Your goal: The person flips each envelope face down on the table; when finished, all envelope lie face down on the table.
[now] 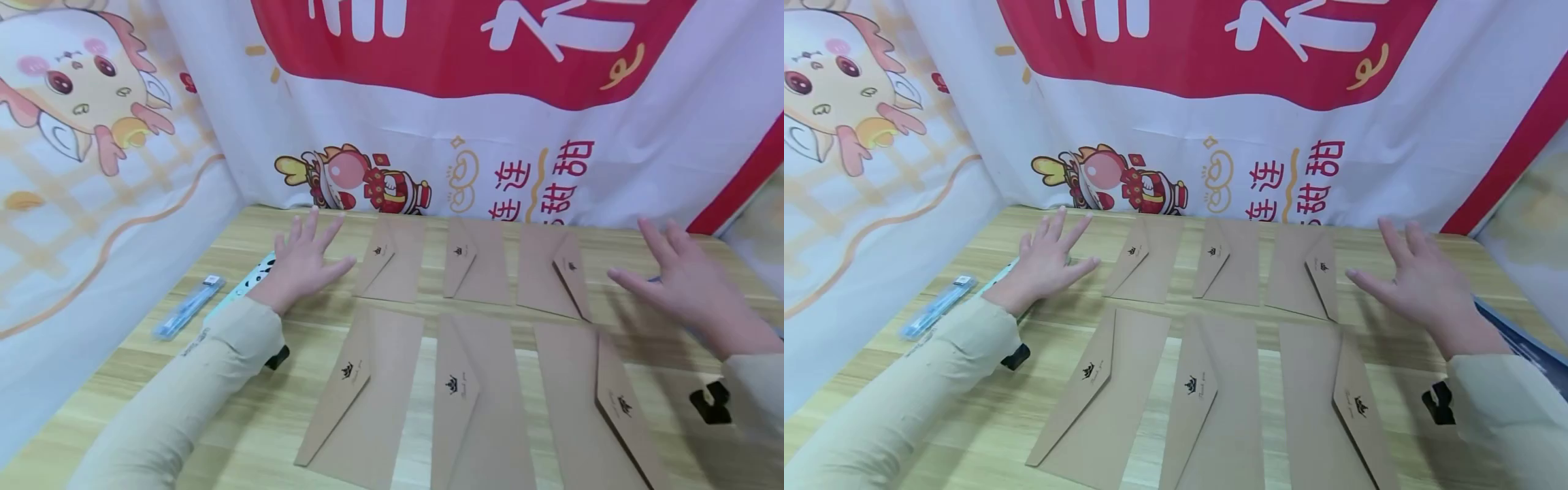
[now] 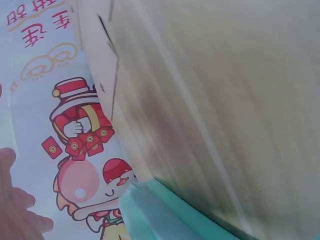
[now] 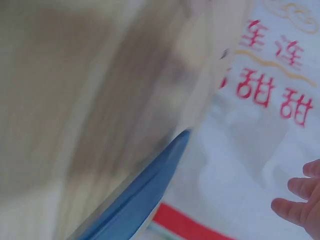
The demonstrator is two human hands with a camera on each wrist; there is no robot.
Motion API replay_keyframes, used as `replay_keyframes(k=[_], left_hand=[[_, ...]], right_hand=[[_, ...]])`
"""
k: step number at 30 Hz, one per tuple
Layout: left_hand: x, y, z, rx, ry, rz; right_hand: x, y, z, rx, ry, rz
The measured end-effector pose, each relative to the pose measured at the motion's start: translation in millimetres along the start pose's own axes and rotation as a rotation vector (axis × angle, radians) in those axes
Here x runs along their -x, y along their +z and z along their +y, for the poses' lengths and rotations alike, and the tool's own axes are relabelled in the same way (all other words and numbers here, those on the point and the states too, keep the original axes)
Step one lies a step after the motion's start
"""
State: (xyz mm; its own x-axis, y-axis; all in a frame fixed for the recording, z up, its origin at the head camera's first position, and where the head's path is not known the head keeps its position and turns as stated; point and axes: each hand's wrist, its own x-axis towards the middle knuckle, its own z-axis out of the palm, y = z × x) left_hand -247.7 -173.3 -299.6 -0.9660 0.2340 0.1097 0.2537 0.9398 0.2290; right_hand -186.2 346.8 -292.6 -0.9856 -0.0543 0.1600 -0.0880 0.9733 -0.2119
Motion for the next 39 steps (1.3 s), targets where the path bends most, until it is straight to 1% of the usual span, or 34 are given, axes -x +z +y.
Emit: replay_keyframes(k=[3,6,10,14,16,18,24,27,29,32,35,37,39], left_hand=[[-2.4,-3.0,4.0,0.056,0.0,0.003],[-4.2,-5.2,7.1,0.111,-0.009,0.0],[-6.6,-7.6,9.4,0.207,-0.023,0.001],[-10.6,-8.0,11.1,0.314,-0.003,0.032],[-12.8,-6.9,11.5,0.366,0.003,0.044],[-15.0,-4.6,11.4,0.418,-0.008,0.051],[-22.0,2.5,11.8,0.563,-0.088,0.058],[-26.0,5.0,14.9,0.638,-0.112,0.054],[-29.1,6.4,18.1,0.675,-0.118,0.056],[-33.5,9.2,22.0,0.716,-0.108,0.059],[-37.2,12.1,24.4,0.748,-0.109,0.064],[-39.4,14.1,24.8,0.77,-0.119,0.06],[-40.8,15.6,24.8,0.795,-0.127,0.057]], right_hand=[[-7.4,-4,-16,-0.061,-0.007,-0.026],[-16.3,-5,-32,-0.095,-0.027,-0.053],[-28.1,-4,-54,-0.154,-0.06,-0.041],[-38.9,0,-72,-0.213,-0.064,-0.031],[-42.9,3,-81,-0.242,-0.066,-0.046],[-46.6,6,-90,-0.264,-0.073,-0.052],[-57.0,17,-115,-0.31,-0.096,-0.067],[-61.1,24,-125,-0.329,-0.108,-0.067],[-63.4,29,-132,-0.357,-0.11,-0.073],[-67.5,36,-143,-0.412,-0.115,-0.088],[-72.7,43,-153,-0.484,-0.124,-0.122],[-76.3,47,-159,-0.517,-0.114,-0.139],[-79.0,50,-167,-0.575,-0.095,-0.164]])
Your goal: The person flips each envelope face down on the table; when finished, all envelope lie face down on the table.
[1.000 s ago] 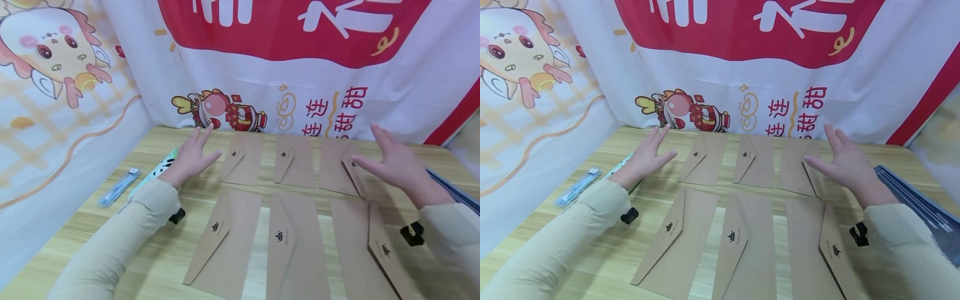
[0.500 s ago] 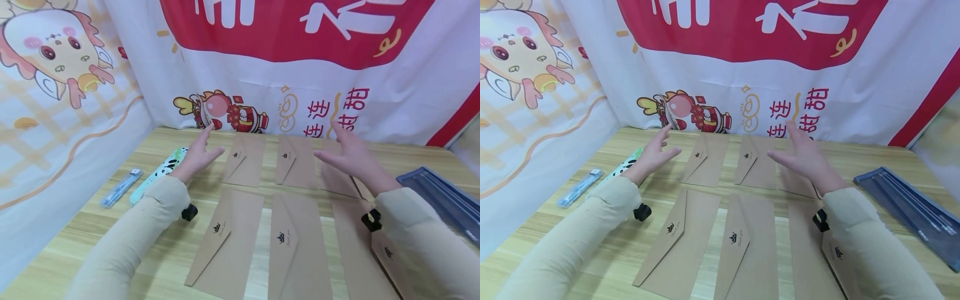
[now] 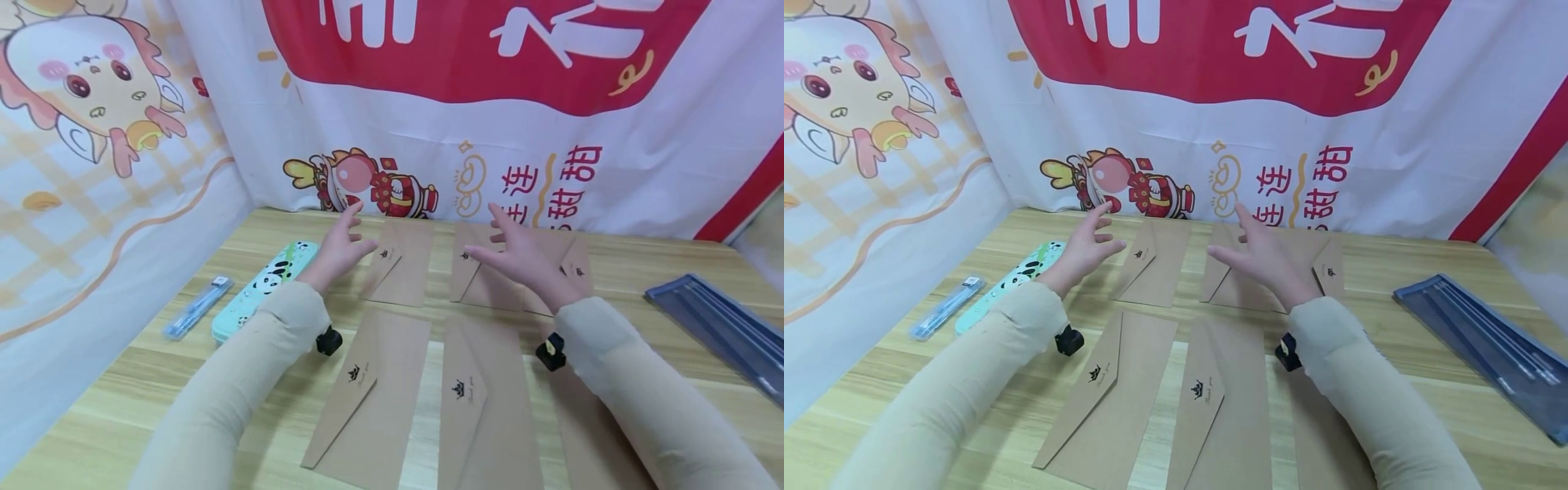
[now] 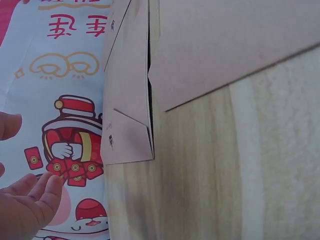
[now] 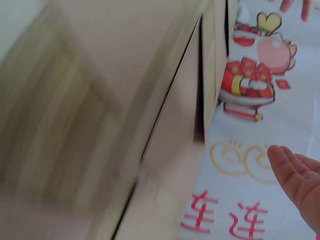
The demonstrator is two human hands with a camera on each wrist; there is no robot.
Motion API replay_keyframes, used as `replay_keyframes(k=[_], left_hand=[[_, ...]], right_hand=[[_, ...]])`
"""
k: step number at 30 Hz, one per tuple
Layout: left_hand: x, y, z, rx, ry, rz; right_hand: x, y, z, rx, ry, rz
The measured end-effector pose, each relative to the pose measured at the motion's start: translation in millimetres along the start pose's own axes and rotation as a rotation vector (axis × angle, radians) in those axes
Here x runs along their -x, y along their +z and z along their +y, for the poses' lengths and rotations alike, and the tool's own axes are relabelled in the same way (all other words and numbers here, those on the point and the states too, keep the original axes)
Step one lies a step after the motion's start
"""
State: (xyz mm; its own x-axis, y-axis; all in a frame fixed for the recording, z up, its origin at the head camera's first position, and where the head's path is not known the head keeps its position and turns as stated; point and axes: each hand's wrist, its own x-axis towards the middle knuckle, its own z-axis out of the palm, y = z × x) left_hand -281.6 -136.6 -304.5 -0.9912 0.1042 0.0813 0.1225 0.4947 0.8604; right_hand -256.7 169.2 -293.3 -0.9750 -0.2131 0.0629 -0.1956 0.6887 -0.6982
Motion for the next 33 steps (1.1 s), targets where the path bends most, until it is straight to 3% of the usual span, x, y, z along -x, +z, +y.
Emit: replay_keyframes(k=[5,12,23,29,33], left_hand=[[-4.4,3.1,-3.1,0.081,-0.04,-0.002],[-14.3,4.4,-11.6,0.142,-0.091,0.003],[-24.2,14.1,-14.0,0.091,-0.078,-0.102],[-22.5,23.2,-14.9,0.081,-0.158,-0.127],[-20.9,28.0,-17.3,0.072,-0.209,-0.11]], right_hand=[[-8.2,13,-10,-0.1,0.014,-0.024],[-23.8,30,-23,-0.133,0.0,-0.105],[-39.8,58,-29,-0.451,0.13,-0.205],[-44.3,68,-23,-0.546,0.243,-0.244],[-43.2,72,-18,-0.605,0.299,-0.272]])
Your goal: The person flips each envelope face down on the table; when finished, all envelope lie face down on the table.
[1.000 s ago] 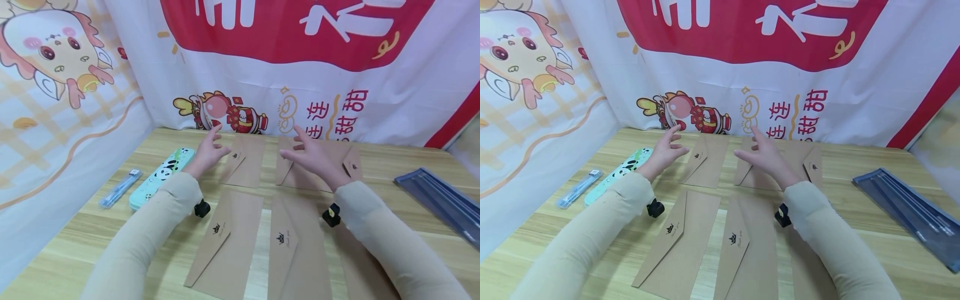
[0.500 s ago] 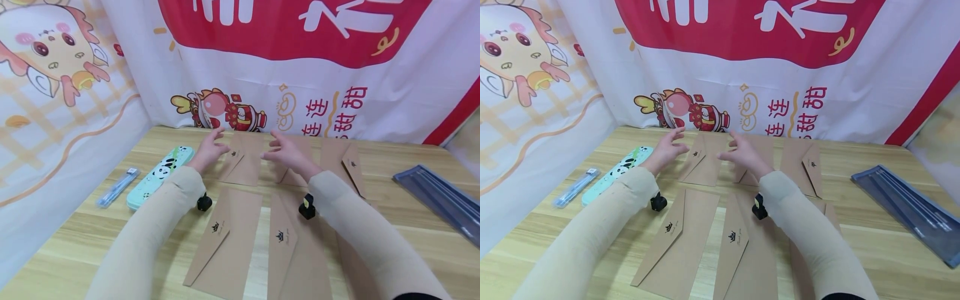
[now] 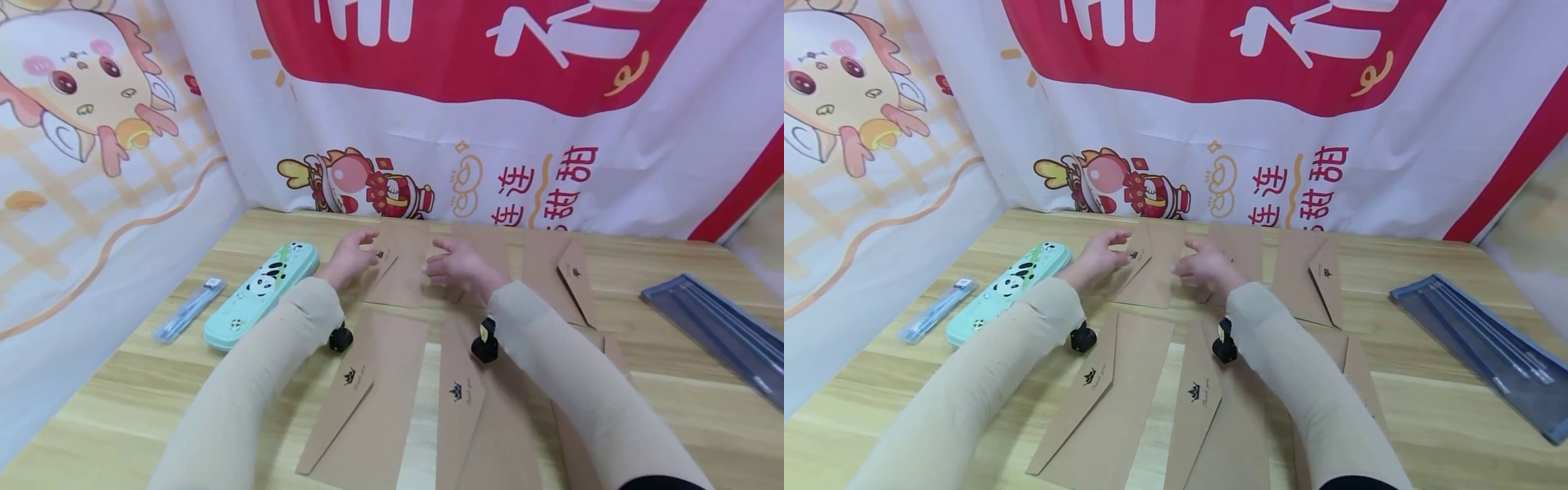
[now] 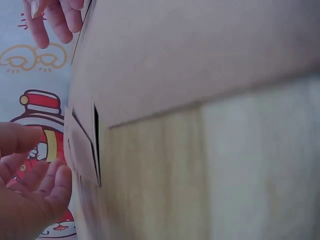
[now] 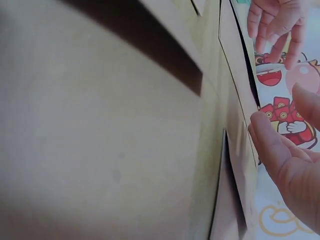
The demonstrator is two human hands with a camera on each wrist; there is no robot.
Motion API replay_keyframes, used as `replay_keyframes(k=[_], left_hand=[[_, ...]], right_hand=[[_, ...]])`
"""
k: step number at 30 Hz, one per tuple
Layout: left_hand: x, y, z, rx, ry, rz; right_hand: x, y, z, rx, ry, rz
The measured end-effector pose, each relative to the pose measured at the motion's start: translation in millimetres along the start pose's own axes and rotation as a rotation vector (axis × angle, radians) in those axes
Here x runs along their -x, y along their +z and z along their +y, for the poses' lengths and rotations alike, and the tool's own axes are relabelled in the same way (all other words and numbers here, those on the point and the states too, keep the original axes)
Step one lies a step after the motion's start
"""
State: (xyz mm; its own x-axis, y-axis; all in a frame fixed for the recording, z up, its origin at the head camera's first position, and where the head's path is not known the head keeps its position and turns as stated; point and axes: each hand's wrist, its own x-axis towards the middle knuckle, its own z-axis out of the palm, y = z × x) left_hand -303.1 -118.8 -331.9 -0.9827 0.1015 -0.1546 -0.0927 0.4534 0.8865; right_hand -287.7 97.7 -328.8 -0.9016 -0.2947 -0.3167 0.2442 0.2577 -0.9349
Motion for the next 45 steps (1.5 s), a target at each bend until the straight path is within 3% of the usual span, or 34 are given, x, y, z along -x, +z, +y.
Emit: replay_keyframes(k=[7,16,27,45], left_hand=[[-1.1,3.4,-5.3,0.024,-0.061,0.033],[-7.4,1.6,-8.8,0.081,-0.141,0.035],[-7.8,-4.9,-10.5,0.204,-0.147,0.053],[-2.6,-17.2,-13.1,0.316,-0.121,0.149]], right_hand=[[-3.3,4,5,-0.087,0.028,-0.01],[-9.6,7,1,-0.025,0.029,-0.002],[-16.9,9,-4,0.146,0.082,0.053],[-20.5,23,-10,0.111,0.099,0.078]])
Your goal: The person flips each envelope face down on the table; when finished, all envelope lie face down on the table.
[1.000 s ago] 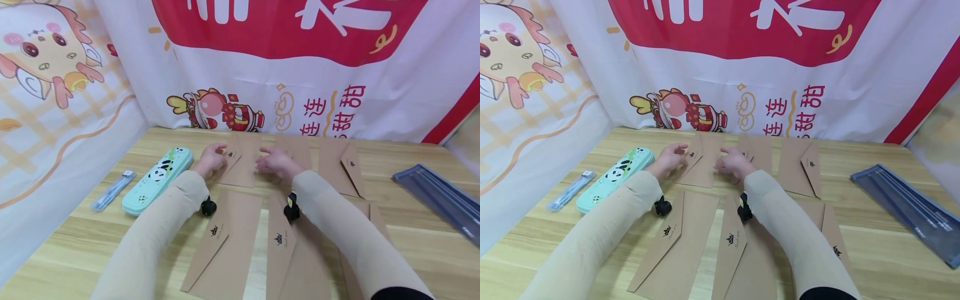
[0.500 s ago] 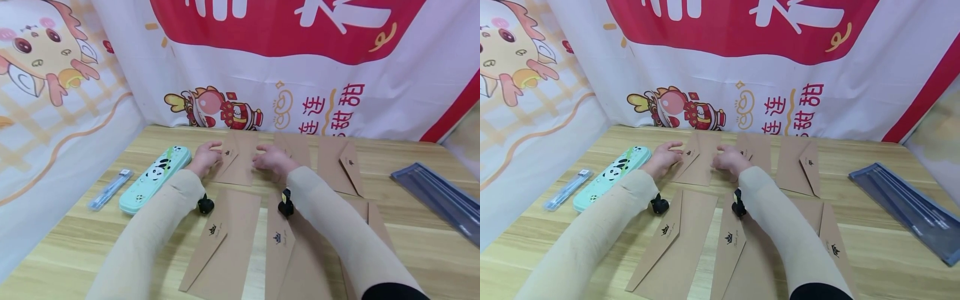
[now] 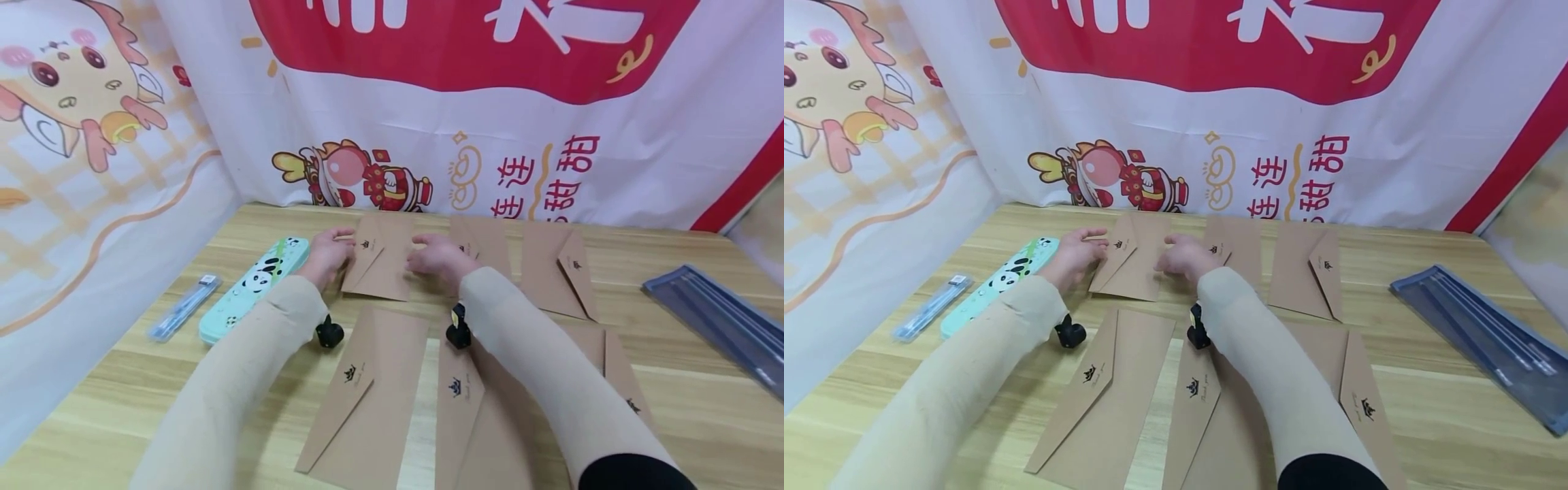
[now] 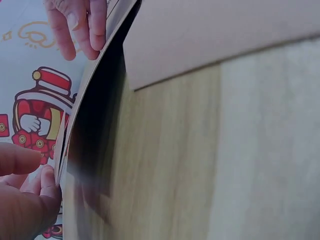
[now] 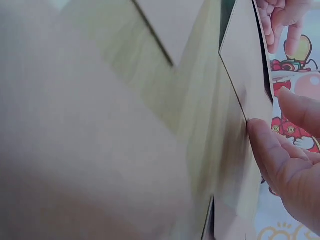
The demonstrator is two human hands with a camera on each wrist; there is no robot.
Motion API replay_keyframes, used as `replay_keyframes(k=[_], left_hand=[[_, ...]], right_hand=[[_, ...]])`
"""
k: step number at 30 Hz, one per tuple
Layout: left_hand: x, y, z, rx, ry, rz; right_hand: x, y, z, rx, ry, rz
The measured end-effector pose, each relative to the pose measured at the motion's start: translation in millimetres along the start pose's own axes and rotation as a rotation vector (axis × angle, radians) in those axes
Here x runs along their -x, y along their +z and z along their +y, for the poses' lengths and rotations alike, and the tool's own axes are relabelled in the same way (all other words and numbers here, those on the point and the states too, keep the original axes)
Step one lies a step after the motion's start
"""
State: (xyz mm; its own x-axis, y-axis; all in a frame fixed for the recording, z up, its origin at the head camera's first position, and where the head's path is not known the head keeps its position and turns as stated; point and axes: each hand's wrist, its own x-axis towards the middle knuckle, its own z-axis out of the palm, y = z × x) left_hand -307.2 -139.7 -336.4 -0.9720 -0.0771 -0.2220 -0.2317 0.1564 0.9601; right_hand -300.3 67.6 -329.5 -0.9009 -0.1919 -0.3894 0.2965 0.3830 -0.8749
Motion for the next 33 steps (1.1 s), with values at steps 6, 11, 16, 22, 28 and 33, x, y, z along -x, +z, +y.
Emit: replay_keyframes(k=[6,11,16,22,28,33], left_hand=[[5.1,-9.8,1.2,0.022,0.029,0.036],[10.1,-13.7,5.5,0.065,0.048,0.043],[13.5,-13.6,12.8,0.097,0.071,0.033],[18.0,-4.8,24.9,0.124,0.103,0.02],[23.6,11.0,35.1,0.179,0.158,0.007],[29.2,25.7,42.5,0.177,0.162,-0.012]], right_hand=[[-1.9,12,-4,-0.052,-0.029,-0.039],[-1.2,17,-5,-0.064,-0.042,-0.065],[-1.9,19,-4,-0.03,-0.038,-0.079],[-2.1,18,1,-0.147,-0.057,-0.097],[-1.1,18,5,-0.286,-0.074,-0.138],[4.4,21,4,-0.402,-0.081,-0.146]])
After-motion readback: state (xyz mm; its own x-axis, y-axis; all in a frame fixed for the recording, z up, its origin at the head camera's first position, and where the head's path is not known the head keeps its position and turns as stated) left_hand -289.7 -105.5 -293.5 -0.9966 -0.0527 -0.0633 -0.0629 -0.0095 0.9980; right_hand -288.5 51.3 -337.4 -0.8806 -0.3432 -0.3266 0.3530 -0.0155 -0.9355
